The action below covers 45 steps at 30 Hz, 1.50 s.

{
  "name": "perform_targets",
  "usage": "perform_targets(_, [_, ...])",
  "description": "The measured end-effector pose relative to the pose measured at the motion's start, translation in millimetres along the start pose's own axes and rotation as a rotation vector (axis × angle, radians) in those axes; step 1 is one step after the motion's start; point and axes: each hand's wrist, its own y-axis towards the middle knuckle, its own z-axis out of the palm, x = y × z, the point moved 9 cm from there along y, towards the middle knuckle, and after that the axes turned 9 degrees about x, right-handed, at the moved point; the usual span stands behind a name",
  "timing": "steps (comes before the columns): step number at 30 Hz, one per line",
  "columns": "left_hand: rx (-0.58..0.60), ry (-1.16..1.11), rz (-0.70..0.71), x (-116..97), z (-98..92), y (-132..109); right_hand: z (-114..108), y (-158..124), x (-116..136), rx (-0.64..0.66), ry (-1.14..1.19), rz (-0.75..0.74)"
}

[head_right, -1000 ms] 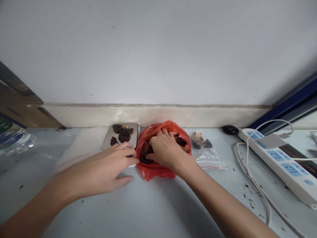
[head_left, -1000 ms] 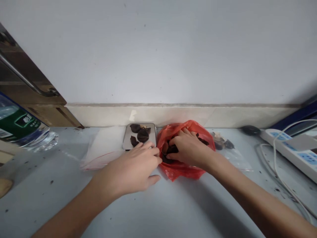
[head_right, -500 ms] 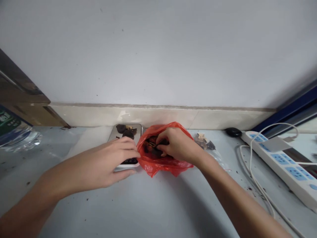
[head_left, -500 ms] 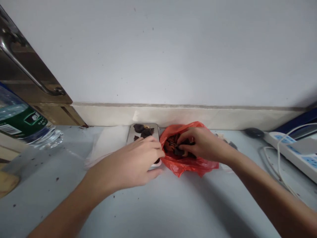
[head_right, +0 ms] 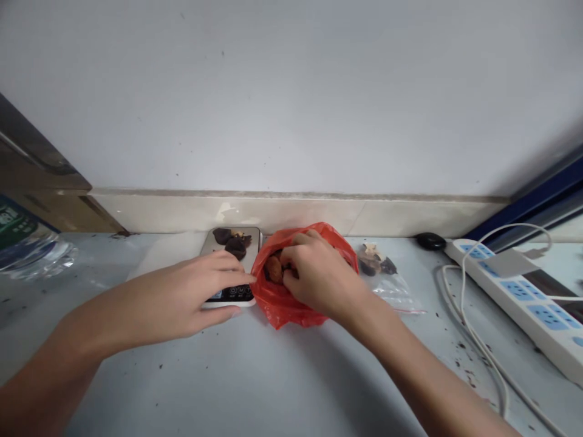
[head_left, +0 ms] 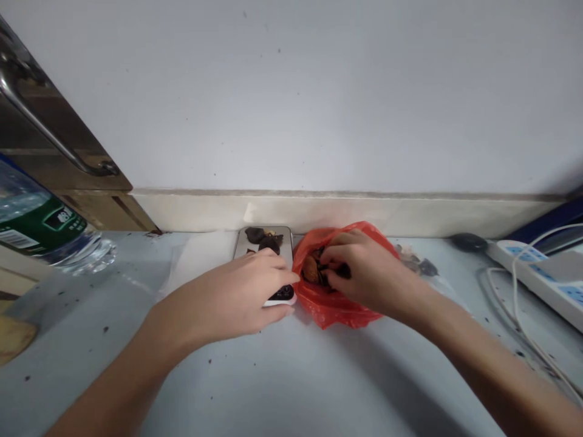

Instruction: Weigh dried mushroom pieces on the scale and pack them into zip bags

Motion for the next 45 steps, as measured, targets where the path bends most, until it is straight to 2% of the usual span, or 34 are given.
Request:
perform_targets(3, [0.051,-0.015,-0.028,3,1.2,-1,19,10,8,0.068,-0.106,0.024])
perform_targets(7, [0.048,-0.004,-0.121,18,-6.7,-11,19,14,2,0.031,-0.134,0.101])
perform_targets(10, [0.024,0.028,-0.228,40,-16.2,-24,4,7,-12,-0.009,0.026,0.17])
perform_targets(14, [-0.019,0.061,-0.376,72,-31.1,-47,-8,-4,-33,0.023,0.425,0.204])
perform_targets(17, [-0.044,0.071,-0.431,88,-39.2,-59,-8,-7,-34,0.053,0.647,0.159])
perform_targets(20, [-0.058,0.09,-0.451,95,-42.1,-58,-4,-5,-23,0.07,0.725,0.094])
perform_targets(23, [-0.083,0.077,-0.419,93,-40.2,-41,-9,2,-1,0.012,0.677,-0.005])
perform_targets(26, [-0.064,0.058,-0.383,91,-30.8,-19,-19,10,23,-0.101,0.508,-0.117])
perform_targets(28, [-0.093,0.061,-0.341,89,-27.7,-8,-21,17,33,-0.14,0.388,-0.145])
perform_targets(33, [-0.057,0.051,-0.211,84,-14.1,5,-8,38,40,-0.06,0.24,-0.089])
perform_targets(36, [-0.042,0.074,-0.205,85,-13.1,6,1,45,45,0.013,0.235,-0.077])
perform_targets(40, [-0.123,0.083,-0.181,86,-32.5,-6,7,46,51,0.044,0.208,-0.069])
perform_targets(42, [-0.193,0.089,-0.172,88,-48.8,-20,7,45,51,0.034,0.202,-0.069])
perform_targets(45, [-0.255,0.098,-0.234,96,-68.6,-42,1,39,47,-0.01,0.231,-0.102])
